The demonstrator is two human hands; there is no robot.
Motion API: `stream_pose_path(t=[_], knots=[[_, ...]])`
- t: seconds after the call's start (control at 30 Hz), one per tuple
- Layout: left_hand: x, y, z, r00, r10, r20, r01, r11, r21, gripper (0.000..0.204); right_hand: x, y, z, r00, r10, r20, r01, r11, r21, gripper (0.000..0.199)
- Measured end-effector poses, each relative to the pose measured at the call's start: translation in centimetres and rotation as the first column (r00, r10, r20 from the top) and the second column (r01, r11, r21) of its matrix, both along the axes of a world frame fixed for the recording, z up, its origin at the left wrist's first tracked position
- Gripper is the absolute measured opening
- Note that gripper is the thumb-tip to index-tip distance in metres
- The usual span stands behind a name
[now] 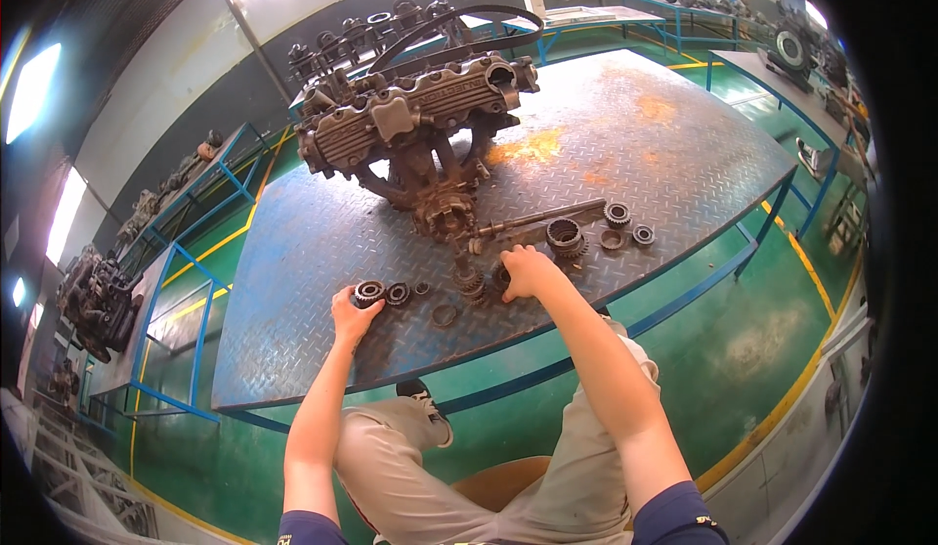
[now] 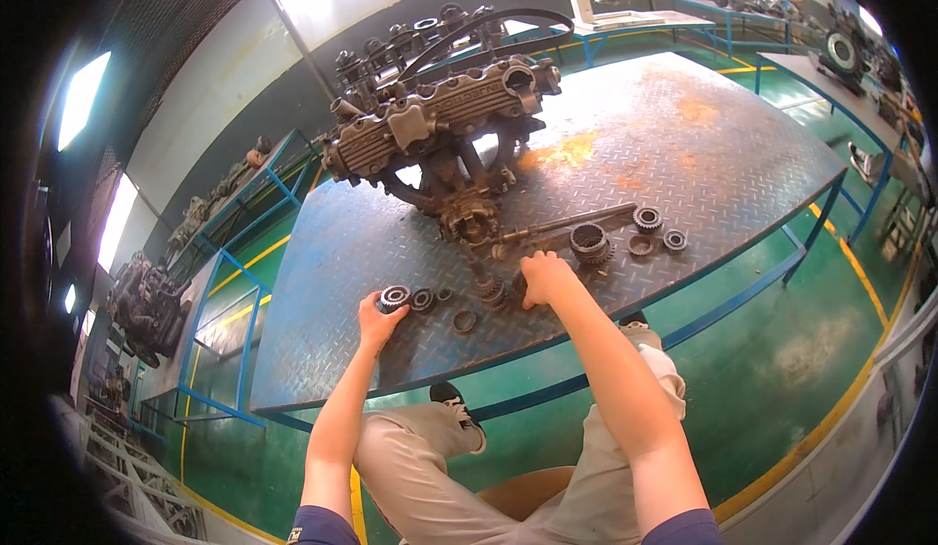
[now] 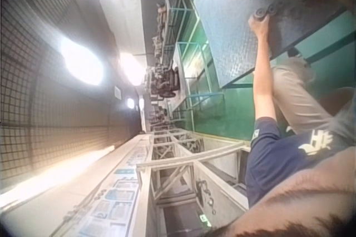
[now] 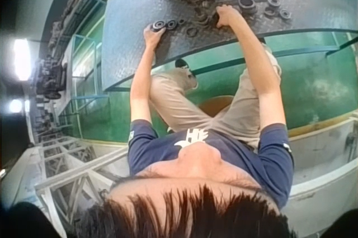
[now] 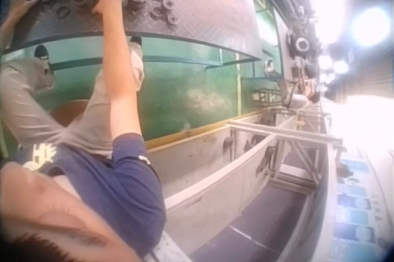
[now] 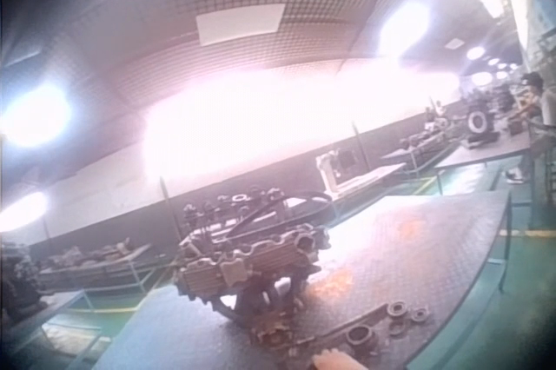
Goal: The person is assembling engine gears and bearings onto a shaft by hand on a workbench.
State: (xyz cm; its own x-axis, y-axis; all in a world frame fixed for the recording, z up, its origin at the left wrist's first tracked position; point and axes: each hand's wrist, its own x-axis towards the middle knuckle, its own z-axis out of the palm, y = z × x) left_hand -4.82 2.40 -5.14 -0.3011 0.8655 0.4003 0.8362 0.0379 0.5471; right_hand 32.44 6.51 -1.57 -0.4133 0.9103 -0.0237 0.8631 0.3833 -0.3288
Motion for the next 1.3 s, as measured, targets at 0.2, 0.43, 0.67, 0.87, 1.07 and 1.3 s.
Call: stream_pose_path(t=[0.2,0.43,0.67,0.87,1.07,1.3], knots=[[-0.3,0.0,0.0,0.997,-0.038,-0.072,0.035,0.998,-0.042,0.058,0.0,-0.1,0.3,0.999,0.007,0.036,-0.007,1.0,-0.004,0.073],[-0.9,0.4,-0.6,0.995,-0.027,-0.092,0.016,0.993,-0.119,0.065,0.0,-0.1,0.2,0.999,0.005,0.035,-0.004,1.0,-0.014,0.075],[4.7,-0.4,2.5,0.938,-0.171,-0.302,0.213,0.971,0.112,0.074,-0.1,0.1,0.0,0.997,-0.002,0.079,0.003,1.0,-0.01,0.075],[8.5,-1.0,3.2,0.794,-0.473,-0.38,0.468,0.877,-0.114,0.066,-0.4,0.4,-0.3,0.996,0.015,0.082,-0.014,1.0,-0.019,0.075],[6.4,1.0,3.0,0.817,-0.37,-0.442,0.23,0.912,-0.34,0.066,-0.7,-0.5,0.6,0.995,0.008,0.097,-0.006,1.0,-0.021,0.08],[5.8,2.1,2.9,0.856,-0.35,-0.379,0.214,0.909,-0.357,0.062,-0.9,-2.3,3.1,0.975,0.143,-0.169,-0.062,0.909,0.412,0.066]])
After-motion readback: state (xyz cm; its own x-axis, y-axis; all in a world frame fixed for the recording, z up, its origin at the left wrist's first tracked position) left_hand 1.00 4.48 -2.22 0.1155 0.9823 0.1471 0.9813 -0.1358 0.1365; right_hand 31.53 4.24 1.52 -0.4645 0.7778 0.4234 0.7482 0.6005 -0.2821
